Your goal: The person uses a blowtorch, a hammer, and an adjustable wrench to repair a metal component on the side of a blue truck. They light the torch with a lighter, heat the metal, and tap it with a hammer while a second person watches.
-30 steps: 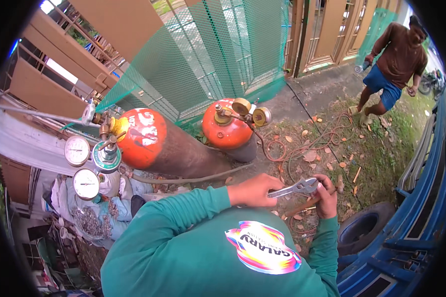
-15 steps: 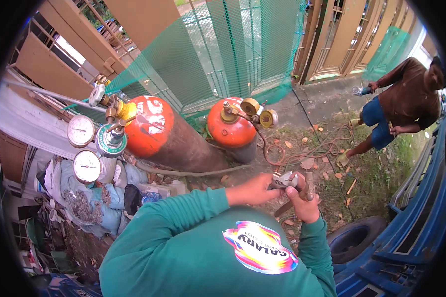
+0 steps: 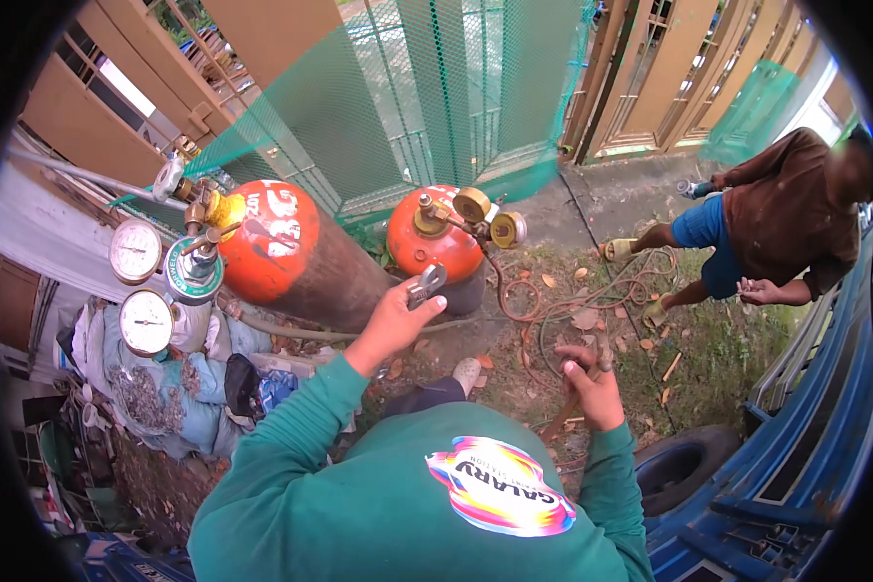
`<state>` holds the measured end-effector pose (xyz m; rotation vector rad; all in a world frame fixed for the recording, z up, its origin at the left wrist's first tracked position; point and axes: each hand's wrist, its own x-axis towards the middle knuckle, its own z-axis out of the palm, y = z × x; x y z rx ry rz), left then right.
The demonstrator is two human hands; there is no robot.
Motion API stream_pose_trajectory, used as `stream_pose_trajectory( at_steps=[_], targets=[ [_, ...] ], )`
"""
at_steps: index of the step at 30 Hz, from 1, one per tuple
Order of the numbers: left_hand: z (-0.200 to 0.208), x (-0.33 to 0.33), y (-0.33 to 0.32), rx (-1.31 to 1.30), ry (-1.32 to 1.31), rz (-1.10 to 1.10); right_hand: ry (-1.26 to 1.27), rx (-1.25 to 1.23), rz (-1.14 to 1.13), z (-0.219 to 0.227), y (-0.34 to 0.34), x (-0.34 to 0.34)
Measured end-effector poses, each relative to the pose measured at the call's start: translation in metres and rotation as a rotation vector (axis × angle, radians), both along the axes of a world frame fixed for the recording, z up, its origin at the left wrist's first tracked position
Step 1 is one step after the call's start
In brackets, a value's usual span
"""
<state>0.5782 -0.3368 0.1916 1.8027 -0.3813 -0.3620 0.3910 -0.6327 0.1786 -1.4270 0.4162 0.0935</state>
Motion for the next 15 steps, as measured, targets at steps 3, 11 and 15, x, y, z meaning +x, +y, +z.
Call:
stream_pose_trajectory(
  at_steps=[3,11,15],
  targets=[
    [0.007,0.013,0.005,0.001,0.152,0.077,0.024,0.012,-0.004,-0.008,-0.009,0.013],
    [-0.003,0.044,-0.003,0.000,0.154,0.042,0.084,0.107,-0.066,-0.018,-0.058,0.096],
    [-0.001,0.055,-0.004,-0.072,0.130,0.097,0.208,0.106,0.024,-0.020,-0.073,0.166]
  ],
)
